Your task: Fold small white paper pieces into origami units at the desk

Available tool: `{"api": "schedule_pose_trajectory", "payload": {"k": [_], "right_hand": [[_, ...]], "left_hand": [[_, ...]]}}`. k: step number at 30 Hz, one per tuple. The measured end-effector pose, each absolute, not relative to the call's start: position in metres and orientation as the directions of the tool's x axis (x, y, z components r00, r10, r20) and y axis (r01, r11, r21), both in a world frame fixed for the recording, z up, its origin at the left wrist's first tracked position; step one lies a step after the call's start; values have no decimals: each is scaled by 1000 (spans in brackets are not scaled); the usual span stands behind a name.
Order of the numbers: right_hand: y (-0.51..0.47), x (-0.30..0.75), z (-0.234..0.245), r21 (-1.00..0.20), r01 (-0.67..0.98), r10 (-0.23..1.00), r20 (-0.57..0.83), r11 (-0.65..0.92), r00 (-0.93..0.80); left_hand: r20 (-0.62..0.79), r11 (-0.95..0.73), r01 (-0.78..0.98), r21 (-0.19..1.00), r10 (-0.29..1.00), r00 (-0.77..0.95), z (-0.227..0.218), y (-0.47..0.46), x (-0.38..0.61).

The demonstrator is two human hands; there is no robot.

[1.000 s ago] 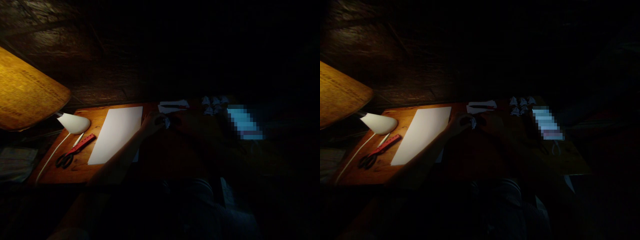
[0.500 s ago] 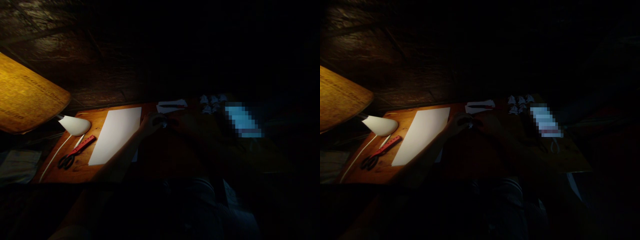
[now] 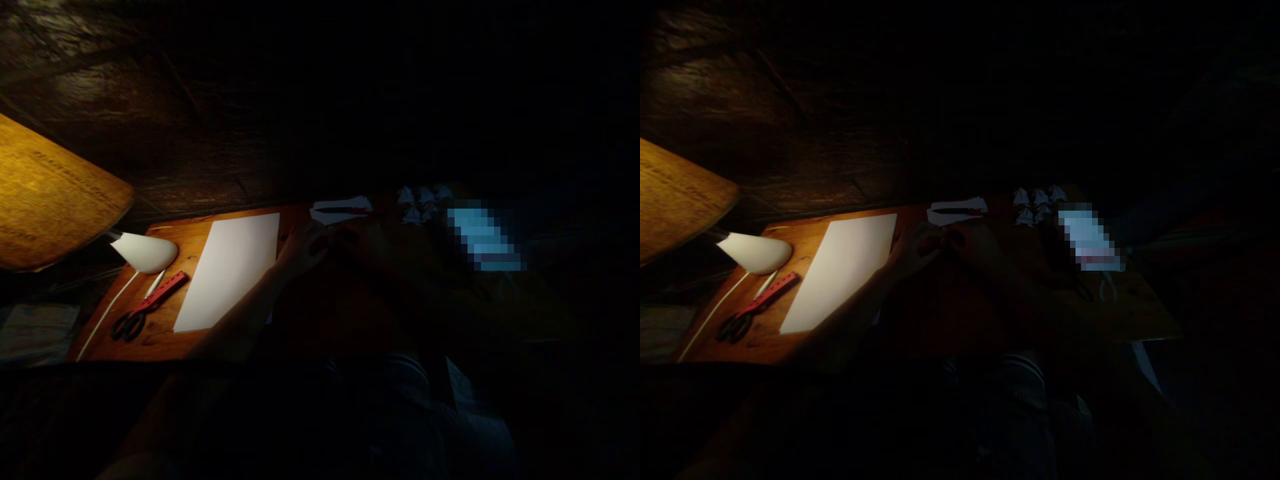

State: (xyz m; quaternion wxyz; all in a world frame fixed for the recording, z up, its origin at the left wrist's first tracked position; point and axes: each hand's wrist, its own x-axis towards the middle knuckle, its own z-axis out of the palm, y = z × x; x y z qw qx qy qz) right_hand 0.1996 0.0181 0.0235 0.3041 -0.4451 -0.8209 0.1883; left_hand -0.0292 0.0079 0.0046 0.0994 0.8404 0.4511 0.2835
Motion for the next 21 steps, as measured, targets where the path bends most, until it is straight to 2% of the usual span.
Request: {"api": "schedule_pose_trajectory", "payload": {"k": [13,21], "right_hand": [[19,199,22,-648,545,845,366,532,-390],[19,200,23,-652,587,877,343,480,-337]], "left_hand": [[417,-570,694,440,814,405,10,4,-28],[420,-577,686,444,810,410,8,8,-32]]}}
